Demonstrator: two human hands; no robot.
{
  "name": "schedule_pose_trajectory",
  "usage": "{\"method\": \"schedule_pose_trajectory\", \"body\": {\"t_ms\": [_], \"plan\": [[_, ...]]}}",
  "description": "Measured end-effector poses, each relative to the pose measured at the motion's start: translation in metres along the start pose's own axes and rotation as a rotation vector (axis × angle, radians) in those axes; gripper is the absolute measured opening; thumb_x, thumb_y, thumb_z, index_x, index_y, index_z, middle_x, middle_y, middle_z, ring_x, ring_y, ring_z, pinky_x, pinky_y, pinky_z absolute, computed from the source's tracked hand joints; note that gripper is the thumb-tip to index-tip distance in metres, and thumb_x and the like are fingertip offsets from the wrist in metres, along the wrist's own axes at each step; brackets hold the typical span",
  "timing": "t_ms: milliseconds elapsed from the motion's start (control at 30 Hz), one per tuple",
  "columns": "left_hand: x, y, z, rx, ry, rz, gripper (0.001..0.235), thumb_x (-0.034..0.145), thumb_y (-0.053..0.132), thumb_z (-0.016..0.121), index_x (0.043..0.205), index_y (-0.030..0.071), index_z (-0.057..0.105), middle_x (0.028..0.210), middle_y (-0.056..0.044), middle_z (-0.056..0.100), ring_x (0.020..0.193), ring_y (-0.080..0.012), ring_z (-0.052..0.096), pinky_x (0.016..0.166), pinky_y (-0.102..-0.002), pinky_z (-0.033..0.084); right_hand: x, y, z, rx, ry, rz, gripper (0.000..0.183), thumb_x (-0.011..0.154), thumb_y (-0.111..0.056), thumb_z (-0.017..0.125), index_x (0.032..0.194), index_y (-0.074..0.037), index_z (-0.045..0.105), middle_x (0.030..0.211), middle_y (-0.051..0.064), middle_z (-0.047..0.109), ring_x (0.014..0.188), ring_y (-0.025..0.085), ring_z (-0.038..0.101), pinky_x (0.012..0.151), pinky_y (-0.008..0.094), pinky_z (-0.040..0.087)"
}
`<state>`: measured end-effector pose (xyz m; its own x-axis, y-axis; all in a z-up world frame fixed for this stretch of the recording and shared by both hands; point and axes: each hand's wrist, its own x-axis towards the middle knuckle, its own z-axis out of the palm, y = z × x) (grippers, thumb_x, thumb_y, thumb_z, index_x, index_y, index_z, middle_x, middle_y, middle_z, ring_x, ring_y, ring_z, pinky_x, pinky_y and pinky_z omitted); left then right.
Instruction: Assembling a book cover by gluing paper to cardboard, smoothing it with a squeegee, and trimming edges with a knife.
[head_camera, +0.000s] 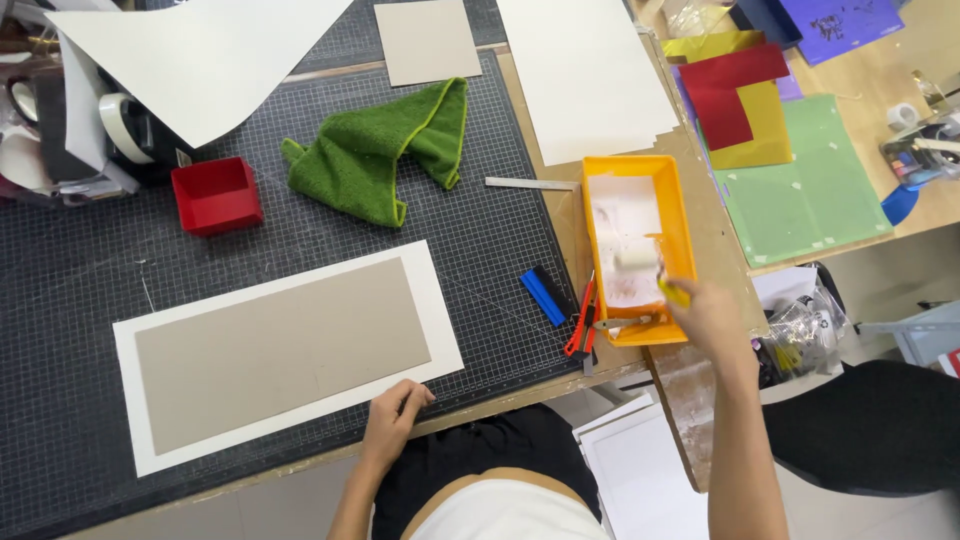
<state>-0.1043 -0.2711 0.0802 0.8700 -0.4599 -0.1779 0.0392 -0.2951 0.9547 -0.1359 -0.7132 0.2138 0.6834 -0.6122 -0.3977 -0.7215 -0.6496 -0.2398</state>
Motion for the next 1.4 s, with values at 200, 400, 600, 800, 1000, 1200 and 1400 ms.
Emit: {"method": "schedule_pose_trajectory", "body": {"t_ms": [200,400,600,800,1000,1200,1400], "plan": [[0.015,0.011,0.017,-0.004,0.089,0.095,0.021,0.095,0.018,0.061,0.079,0.007,0.072,0.079,-0.003,0.068,0.078,-0.0138,0.063,0.076,-0.028,0.047,0.073,0.044,0.051,-0.003,0.105,-0.108,0.046,0.088,-0.018,0.058,0.134,-0.02,0.066,0.098,0.026,0.071,0.08,0.039,0.066,0.072,0.047,0.05],[0.02,0.0,0.019,0.05,0.097,0.186,0.009,0.089,0.016,0.07,0.082,0.01,0.07,0.101,-0.003,0.073,0.098,-0.0159,0.071,0.089,-0.03,0.05,0.028,0.052,0.017,-0.147,-0.084,0.007,0.05,0.085,-0.022,0.058,0.135,-0.022,0.065,0.12,0.014,0.072,0.092,0.032,0.069,0.08,0.044,0.052],[0.01,-0.004,0.015,0.096,0.053,0.195,0.029,0.094,0.019,0.063,0.067,0.007,0.063,0.092,-0.004,0.072,0.083,-0.0146,0.067,0.078,-0.029,0.047,0.088,0.084,0.059,-0.005,0.115,-0.124,0.051,0.08,-0.018,0.059,0.13,-0.016,0.067,0.12,0.02,0.069,0.105,0.041,0.065,0.092,0.049,0.048],[0.008,-0.011,0.008,0.048,0.134,0.111,0.019,0.096,0.016,0.058,0.094,0.006,0.074,0.104,-0.007,0.073,0.1,-0.0181,0.069,0.088,-0.03,0.051,0.074,0.066,0.035,-0.095,-0.092,0.034,0.051,0.084,-0.025,0.06,0.135,-0.021,0.064,0.124,0.015,0.07,0.093,0.035,0.068,0.078,0.045,0.052],[0.005,-0.009,0.005,0.044,0.107,0.133,0.01,0.089,0.012,0.068,0.081,0.008,0.071,0.099,-0.004,0.073,0.096,-0.0156,0.069,0.089,-0.028,0.049,0.026,0.013,-0.023,-0.102,-0.086,0.031,0.048,0.089,-0.038,0.057,0.134,-0.022,0.063,0.124,0.013,0.07,0.094,0.033,0.07,0.082,0.043,0.052],[-0.007,-0.003,0.008,0.059,0.057,0.066,0.032,0.088,0.015,0.071,0.061,0.01,0.055,0.094,-0.003,0.073,0.084,-0.0113,0.067,0.073,-0.027,0.048,0.049,-0.01,0.005,-0.035,-0.129,0.042,0.048,0.093,-0.009,0.053,0.14,-0.019,0.058,0.113,0.013,0.069,0.074,0.023,0.059,0.064,0.036,0.047],[-0.018,-0.01,0.016,0.098,0.049,0.072,0.032,0.092,0.019,0.065,0.063,0.008,0.061,0.093,-0.001,0.074,0.082,-0.0115,0.068,0.073,-0.027,0.048,0.12,-0.002,0.058,0.115,0.137,-0.14,0.048,0.088,-0.013,0.05,0.136,-0.017,0.057,0.102,0.03,0.067,0.088,0.046,0.063,0.076,0.054,0.049]]}}
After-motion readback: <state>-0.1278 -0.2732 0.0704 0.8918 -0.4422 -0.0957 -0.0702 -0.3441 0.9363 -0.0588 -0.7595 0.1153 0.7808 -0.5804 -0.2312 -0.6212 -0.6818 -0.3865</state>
